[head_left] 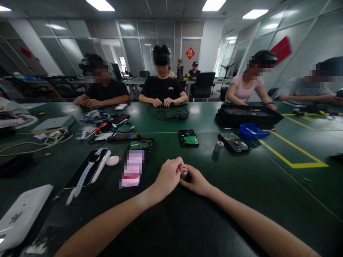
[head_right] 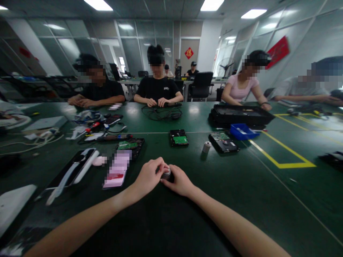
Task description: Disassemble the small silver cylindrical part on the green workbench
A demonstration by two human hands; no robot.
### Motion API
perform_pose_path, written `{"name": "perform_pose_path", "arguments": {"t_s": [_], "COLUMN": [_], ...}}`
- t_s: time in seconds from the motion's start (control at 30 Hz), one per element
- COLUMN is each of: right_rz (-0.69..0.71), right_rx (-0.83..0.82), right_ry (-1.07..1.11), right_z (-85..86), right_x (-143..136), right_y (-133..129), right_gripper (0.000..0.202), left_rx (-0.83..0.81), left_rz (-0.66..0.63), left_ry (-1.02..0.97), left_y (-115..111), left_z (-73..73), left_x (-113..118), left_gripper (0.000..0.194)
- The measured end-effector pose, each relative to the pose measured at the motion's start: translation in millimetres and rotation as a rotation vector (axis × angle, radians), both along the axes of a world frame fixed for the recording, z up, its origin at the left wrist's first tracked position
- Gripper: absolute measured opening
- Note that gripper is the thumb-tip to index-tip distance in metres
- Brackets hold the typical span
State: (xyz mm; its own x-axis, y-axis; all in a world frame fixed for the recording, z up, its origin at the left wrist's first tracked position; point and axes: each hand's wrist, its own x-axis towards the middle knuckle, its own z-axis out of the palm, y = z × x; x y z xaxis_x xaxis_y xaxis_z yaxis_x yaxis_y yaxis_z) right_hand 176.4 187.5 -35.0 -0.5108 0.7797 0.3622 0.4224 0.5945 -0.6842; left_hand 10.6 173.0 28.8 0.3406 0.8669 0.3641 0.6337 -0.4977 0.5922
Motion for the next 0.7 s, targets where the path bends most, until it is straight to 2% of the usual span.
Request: {"name": "perform_pose_path", "arguments": {"t_s": [0.23, 0.5, 0.7], "right_rz": [-0.007, -0.005, 0.014], "right_rx": [-0.004, 0.016, 0.035], "right_ry": [-0.005, 0.029, 0.034], "right_z": [1.5, -1.6, 0.3], "right_x": [0.4, 0.4, 0.2], "right_y": [-0.3, 1.0, 0.5], "right_gripper": [0.028, 0.032, 0.030], "left_rx": [0.063, -0.004, 0.091], "left_rz": [-0.015, -0.120, 0.024], "left_ry": [0.090, 0.020, 0.087], "left_y": [1.9, 1.1, 1.3], "left_z": [0.2, 2.8, 5.8], "left_x": [-0.3, 0.0, -0.6], "left_gripper": [0.021, 0.021, 0.015]}}
